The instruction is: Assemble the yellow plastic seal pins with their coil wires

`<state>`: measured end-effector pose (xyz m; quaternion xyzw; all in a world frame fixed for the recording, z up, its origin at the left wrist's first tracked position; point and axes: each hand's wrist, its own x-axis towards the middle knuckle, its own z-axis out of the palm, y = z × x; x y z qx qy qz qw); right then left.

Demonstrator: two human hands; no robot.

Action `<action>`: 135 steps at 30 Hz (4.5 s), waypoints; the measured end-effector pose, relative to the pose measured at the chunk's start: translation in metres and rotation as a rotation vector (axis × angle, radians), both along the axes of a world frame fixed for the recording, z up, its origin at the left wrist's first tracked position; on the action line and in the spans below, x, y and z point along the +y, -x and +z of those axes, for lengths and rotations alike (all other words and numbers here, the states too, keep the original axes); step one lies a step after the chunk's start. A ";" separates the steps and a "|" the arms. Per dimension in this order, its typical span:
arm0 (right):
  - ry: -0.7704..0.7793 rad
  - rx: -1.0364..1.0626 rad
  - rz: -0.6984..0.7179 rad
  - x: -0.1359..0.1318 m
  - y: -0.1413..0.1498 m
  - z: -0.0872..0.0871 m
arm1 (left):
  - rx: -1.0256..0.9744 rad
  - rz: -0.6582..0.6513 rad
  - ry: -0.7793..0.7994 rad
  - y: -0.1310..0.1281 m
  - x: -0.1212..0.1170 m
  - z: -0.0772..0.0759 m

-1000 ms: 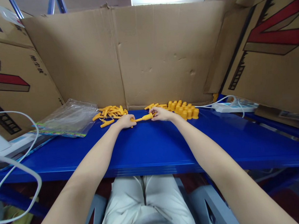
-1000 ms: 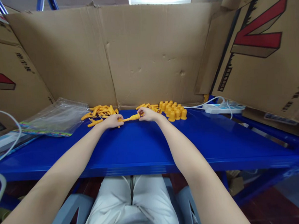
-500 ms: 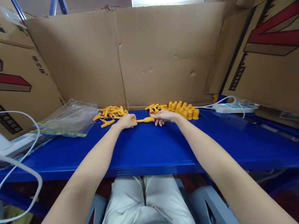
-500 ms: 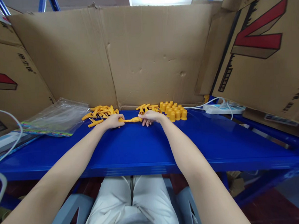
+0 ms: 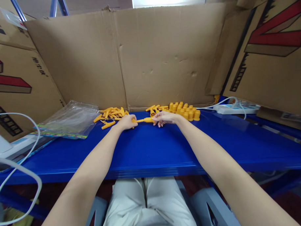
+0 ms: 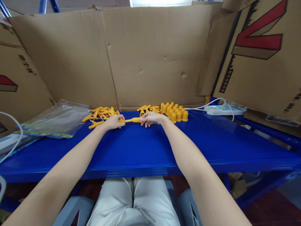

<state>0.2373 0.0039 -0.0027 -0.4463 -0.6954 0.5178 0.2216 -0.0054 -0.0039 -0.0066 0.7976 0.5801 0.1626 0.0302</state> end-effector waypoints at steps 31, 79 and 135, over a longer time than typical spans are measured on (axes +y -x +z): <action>-0.059 0.059 -0.031 -0.002 0.004 0.000 | -0.145 -0.019 0.056 0.001 -0.002 0.002; -0.109 -0.015 -0.065 -0.001 0.001 0.003 | -0.110 0.005 -0.013 -0.001 -0.006 0.006; -0.052 -0.017 -0.072 0.001 0.006 0.002 | -0.149 -0.050 -0.009 -0.002 -0.007 0.006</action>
